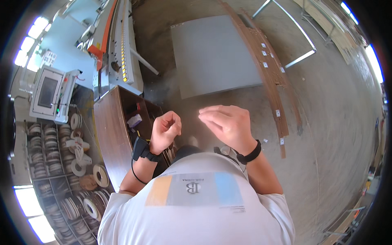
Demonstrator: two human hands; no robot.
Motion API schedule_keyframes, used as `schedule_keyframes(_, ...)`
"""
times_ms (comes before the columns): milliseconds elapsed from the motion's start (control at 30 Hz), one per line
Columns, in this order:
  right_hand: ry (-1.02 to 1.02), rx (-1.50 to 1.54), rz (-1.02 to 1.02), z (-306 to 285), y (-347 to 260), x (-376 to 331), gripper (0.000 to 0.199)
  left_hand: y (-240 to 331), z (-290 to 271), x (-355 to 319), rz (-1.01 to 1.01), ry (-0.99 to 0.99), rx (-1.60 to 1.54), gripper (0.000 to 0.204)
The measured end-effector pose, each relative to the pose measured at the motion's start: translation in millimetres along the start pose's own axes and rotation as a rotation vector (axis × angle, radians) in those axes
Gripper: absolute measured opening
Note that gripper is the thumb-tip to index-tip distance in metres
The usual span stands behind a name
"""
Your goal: Operating an industrial edge banding machine to process wood panels, including loading tape and feeding boards.
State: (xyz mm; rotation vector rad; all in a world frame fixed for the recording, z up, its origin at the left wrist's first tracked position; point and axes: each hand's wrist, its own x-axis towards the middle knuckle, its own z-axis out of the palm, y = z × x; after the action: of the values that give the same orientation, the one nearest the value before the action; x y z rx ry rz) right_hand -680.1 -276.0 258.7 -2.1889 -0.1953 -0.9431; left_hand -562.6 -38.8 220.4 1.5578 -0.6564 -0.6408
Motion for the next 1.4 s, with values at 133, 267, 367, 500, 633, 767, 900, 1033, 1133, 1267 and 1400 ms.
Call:
schedule_keyframes(133, -0.035, 0.208, 0.101, 36, 13, 38, 0.015, 2, -26, 26, -0.021, 0.075, -0.039, 0.019)
schedule_keyframes(267, -0.023, 0.256, 0.123, 88, 19, 83, 0.021, 13, -66, 45, 0.074, 0.106, -0.204, 0.013)
schedule_keyframes(367, -0.062, 0.138, 0.036, 122, 23, 119, 0.022, 21, -111, 63, 0.140, 0.100, -0.120, 0.011)
schedule_keyframes(500, -0.120, 0.016, -0.080, 171, 32, 163, 0.021, 25, -168, 91, 0.301, 0.116, 0.103, 0.007)
schedule_keyframes(633, -0.163, -0.105, -0.146, 205, 37, 195, 0.022, 24, -220, 112, 0.413, 0.087, 0.275, 0.009)
schedule_keyframes(767, -0.197, -0.118, -0.182, 229, 47, 221, 0.022, 24, -251, 132, 0.441, 0.096, 0.338, 0.011)
schedule_keyframes(900, -0.262, -0.104, -0.222, 242, 68, 246, 0.019, 19, -267, 151, 0.504, 0.141, 0.484, 0.013)
schedule_keyframes(1033, -0.373, -0.087, -0.235, 246, 93, 260, 0.014, 18, -270, 169, 0.518, 0.136, 0.726, 0.015)
schedule_keyframes(1133, -0.393, -0.106, -0.270, 244, 116, 262, 0.010, 17, -258, 191, 0.479, 0.130, 0.780, 0.015)
schedule_keyframes(1267, -0.411, -0.079, -0.252, 225, 149, 261, 0.008, 14, -237, 225, 0.363, 0.085, 0.638, 0.015)
schedule_keyframes(1400, -0.374, -0.136, -0.205, 192, 184, 257, 0.007, 9, -206, 270, 0.279, 0.011, 0.548, 0.015)
